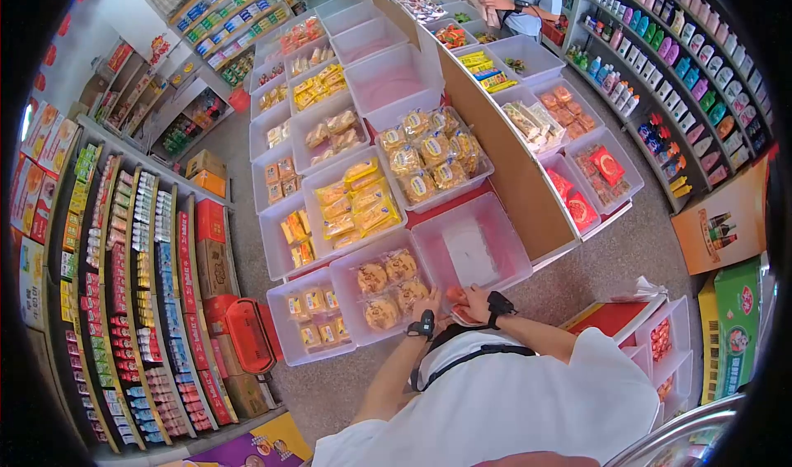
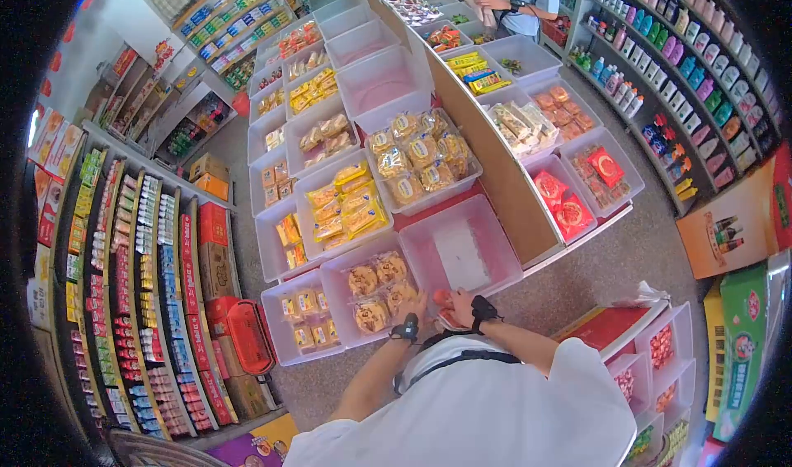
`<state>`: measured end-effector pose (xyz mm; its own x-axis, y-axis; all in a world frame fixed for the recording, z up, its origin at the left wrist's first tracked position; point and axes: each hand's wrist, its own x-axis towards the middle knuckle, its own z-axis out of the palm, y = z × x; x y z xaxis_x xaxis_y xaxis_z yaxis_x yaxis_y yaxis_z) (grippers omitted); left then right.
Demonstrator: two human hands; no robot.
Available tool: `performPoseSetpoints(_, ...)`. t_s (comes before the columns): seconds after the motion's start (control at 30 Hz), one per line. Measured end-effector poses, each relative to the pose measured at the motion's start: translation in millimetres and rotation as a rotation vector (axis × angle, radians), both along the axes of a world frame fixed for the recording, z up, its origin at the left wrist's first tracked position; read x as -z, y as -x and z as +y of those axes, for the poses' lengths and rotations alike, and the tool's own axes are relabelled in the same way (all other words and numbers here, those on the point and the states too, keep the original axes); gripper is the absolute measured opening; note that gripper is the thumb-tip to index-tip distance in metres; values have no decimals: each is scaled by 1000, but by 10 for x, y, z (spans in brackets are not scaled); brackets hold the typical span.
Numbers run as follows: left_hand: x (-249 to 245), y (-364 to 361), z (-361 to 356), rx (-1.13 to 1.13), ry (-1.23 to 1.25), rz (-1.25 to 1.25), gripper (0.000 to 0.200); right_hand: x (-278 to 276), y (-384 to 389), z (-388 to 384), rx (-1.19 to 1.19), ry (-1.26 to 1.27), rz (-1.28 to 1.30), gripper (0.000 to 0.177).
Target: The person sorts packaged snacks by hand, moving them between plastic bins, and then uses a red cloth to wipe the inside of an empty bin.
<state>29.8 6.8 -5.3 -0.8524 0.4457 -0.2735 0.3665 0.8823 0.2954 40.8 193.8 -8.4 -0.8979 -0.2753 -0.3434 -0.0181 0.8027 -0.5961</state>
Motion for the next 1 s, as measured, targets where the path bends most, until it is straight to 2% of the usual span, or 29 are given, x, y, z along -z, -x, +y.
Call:
performPoseSetpoints(0.13,82,0,-23,-3,-19,9,77,105,-49,93,25,51,51,44)
performPoseSetpoints(0.2,168,-4,-33,35,-9,101,87,195,-37,237,45,28,66,42)
performPoseSetpoints(0.27,150,-14,-33,21,40,65,86,281,-34,442,41,-5,87,43)
performPoseSetpoints(0.37,168,-10,-22,9,66,32,85,331,18,867,114,29,157,40)
performPoseSetpoints(0.43,172,-38,-16,-7,43,23,84,342,50,1145,243,-92,152,39)
performPoseSetpoints(0.47,148,2,-3,-2,46,21,84,278,91,1225,232,-96,156,39)
performPoseSetpoints(0.53,85,-20,-18,-5,46,9,83,72,63,1331,371,-141,232,38)
performPoseSetpoints(0.67,54,-28,-16,-30,-23,8,79,-16,50,1153,408,-262,200,38)
performPoseSetpoints(0.73,84,-24,-16,-40,-35,13,78,149,51,1165,395,-253,216,36)
performPoseSetpoints(0.8,79,-45,-8,-56,-15,6,80,166,36,1115,484,-214,229,35)
performPoseSetpoints(1.0,35,-37,-10,-65,-35,-35,80,59,13,1049,458,-210,173,41)
